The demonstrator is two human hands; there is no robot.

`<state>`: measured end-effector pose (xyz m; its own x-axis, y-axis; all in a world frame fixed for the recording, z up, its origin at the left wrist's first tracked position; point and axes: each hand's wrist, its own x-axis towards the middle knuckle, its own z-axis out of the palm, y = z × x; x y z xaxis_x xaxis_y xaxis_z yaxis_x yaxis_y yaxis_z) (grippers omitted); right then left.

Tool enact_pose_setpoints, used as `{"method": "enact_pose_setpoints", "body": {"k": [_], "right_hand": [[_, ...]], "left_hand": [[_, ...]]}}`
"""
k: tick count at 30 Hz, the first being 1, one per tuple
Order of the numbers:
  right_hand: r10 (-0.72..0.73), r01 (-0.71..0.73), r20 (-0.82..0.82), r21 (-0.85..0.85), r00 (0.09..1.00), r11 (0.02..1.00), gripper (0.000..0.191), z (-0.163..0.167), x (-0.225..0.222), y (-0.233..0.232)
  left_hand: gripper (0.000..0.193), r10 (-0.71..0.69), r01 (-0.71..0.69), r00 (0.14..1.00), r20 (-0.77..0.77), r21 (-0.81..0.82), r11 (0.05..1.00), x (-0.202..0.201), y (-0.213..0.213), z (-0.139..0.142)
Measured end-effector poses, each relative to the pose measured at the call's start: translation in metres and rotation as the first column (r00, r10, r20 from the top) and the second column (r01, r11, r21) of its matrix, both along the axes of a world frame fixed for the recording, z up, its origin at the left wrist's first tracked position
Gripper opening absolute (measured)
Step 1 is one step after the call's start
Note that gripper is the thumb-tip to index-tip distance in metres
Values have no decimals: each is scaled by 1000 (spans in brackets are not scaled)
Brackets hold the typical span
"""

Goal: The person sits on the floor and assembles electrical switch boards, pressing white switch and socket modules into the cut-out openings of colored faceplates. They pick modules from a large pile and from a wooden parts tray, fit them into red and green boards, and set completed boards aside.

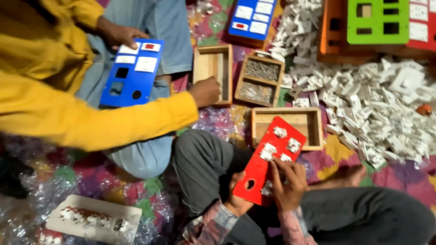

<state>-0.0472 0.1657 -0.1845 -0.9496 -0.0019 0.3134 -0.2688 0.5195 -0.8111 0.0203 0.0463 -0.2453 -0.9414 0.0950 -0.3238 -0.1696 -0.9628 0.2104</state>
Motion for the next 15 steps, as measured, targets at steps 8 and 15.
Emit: {"method": "enact_pose_setpoints", "body": {"k": [8, 15], "right_hand": [[1, 7, -138, 56, 990, 998, 18, -10, -11, 12], [-1, -13, -200, -69, 980, 998, 27, -27, -31, 31]], "left_hand": [[52, 30, -30, 1000, 4, 5, 1000, -6, 5, -2], [57, 172, -180, 979, -113, -63, 982, -64, -16, 43]]}}
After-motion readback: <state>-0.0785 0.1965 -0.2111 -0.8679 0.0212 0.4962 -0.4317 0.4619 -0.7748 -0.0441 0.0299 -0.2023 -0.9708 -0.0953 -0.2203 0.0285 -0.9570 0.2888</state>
